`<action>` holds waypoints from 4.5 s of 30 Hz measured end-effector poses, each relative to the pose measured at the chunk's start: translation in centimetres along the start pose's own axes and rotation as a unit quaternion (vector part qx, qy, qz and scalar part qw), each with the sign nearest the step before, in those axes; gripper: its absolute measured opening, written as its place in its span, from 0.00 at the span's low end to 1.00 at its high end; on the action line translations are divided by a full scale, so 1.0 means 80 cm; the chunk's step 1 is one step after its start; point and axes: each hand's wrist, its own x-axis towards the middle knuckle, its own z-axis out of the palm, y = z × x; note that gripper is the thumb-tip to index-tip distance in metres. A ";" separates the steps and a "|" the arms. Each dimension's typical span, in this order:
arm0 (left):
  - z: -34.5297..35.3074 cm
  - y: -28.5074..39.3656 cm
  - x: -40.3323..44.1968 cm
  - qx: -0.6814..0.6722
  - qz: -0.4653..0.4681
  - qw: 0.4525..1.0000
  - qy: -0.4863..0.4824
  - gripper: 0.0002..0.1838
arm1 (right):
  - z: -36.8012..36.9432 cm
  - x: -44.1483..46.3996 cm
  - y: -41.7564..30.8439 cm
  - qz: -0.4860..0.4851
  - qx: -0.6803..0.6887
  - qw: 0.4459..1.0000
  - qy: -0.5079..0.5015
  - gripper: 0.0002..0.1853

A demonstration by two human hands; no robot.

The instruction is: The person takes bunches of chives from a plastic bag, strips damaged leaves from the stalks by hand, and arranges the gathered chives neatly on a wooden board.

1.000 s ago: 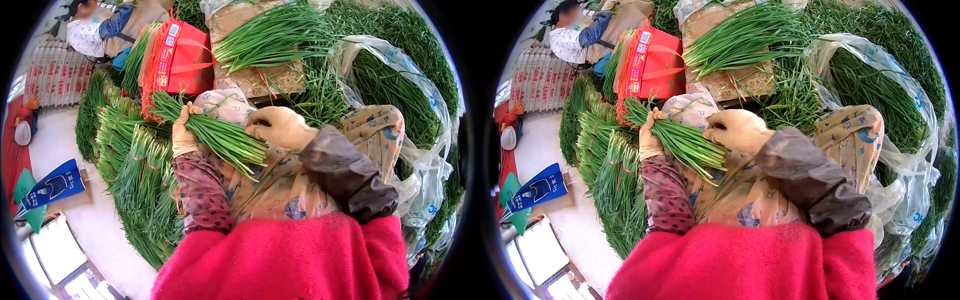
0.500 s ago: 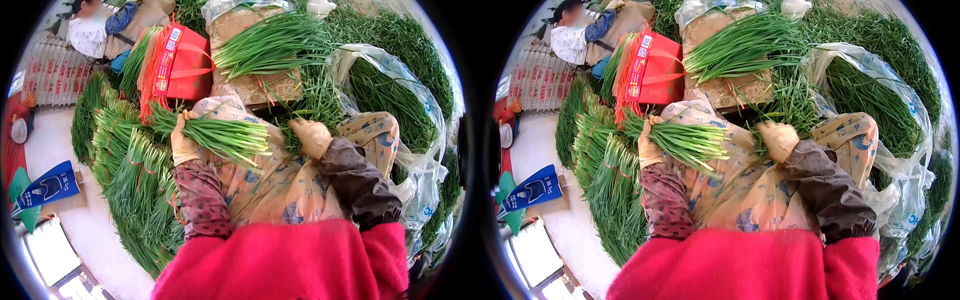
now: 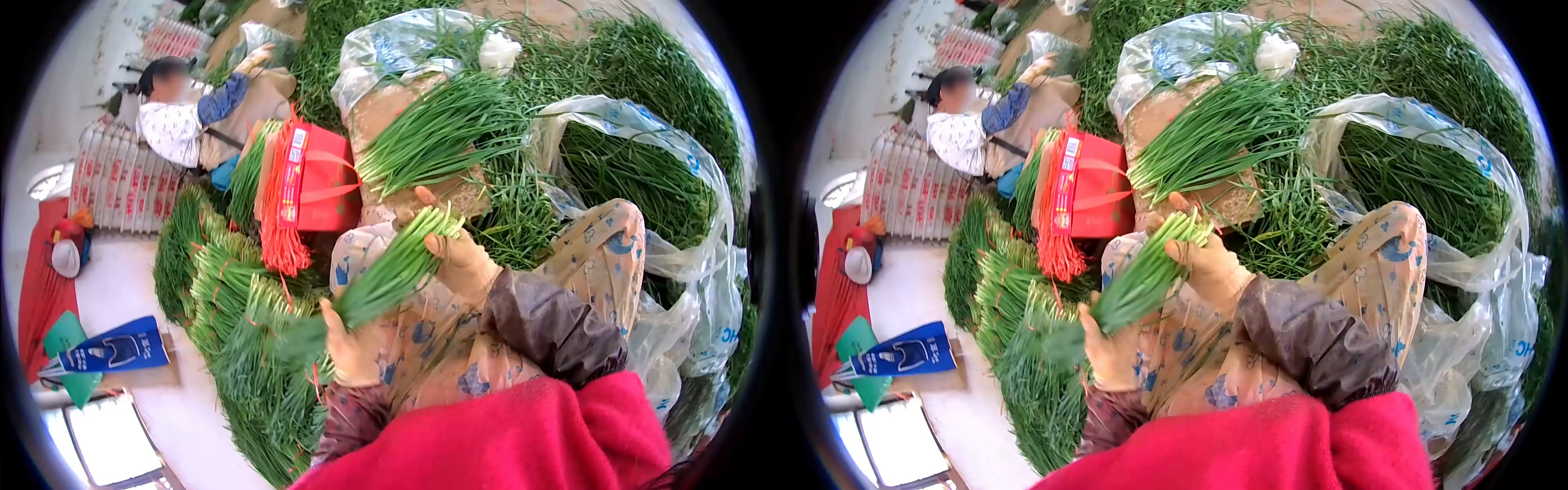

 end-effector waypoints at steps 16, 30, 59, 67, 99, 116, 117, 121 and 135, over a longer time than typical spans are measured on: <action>0.001 0.104 0.083 0.090 -0.149 0.875 -0.452 0.59 | 0.023 -0.014 -0.044 0.141 -0.033 0.976 -0.164 0.49; 0.051 -0.003 0.026 0.032 -0.368 0.834 -0.411 0.43 | 0.016 -0.060 -0.112 0.177 -0.424 0.882 0.105 0.20; 0.034 -0.028 -0.030 -0.063 -0.342 0.917 -0.196 0.37 | 0.013 -0.075 -0.070 -0.002 -0.896 0.435 -0.084 0.10; 0.045 -0.030 -0.032 0.010 -0.319 0.931 -0.177 0.37 | -0.041 -0.055 -0.110 0.020 -0.464 0.807 0.364 0.16; 0.042 -0.026 -0.020 -0.040 -0.329 0.925 -0.186 0.29 | -0.087 -0.071 -0.143 0.240 -0.477 0.818 0.213 0.37; 0.053 -0.023 0.005 0.067 -0.334 0.895 -0.287 0.29 | -0.015 -0.075 -0.070 0.090 -0.375 0.913 0.135 0.38; 0.054 -0.025 0.005 0.086 -0.319 0.903 -0.275 0.29 | -0.012 -0.073 -0.072 0.123 -0.335 0.922 0.149 0.36; 0.053 -0.028 0.008 0.077 -0.296 0.913 -0.271 0.30 | -0.017 -0.077 -0.075 0.112 -0.244 0.956 0.116 0.33; 0.082 -0.020 0.002 -0.037 -0.302 0.932 -0.195 0.23 | -0.008 -0.075 -0.054 0.049 -0.270 0.931 0.241 0.22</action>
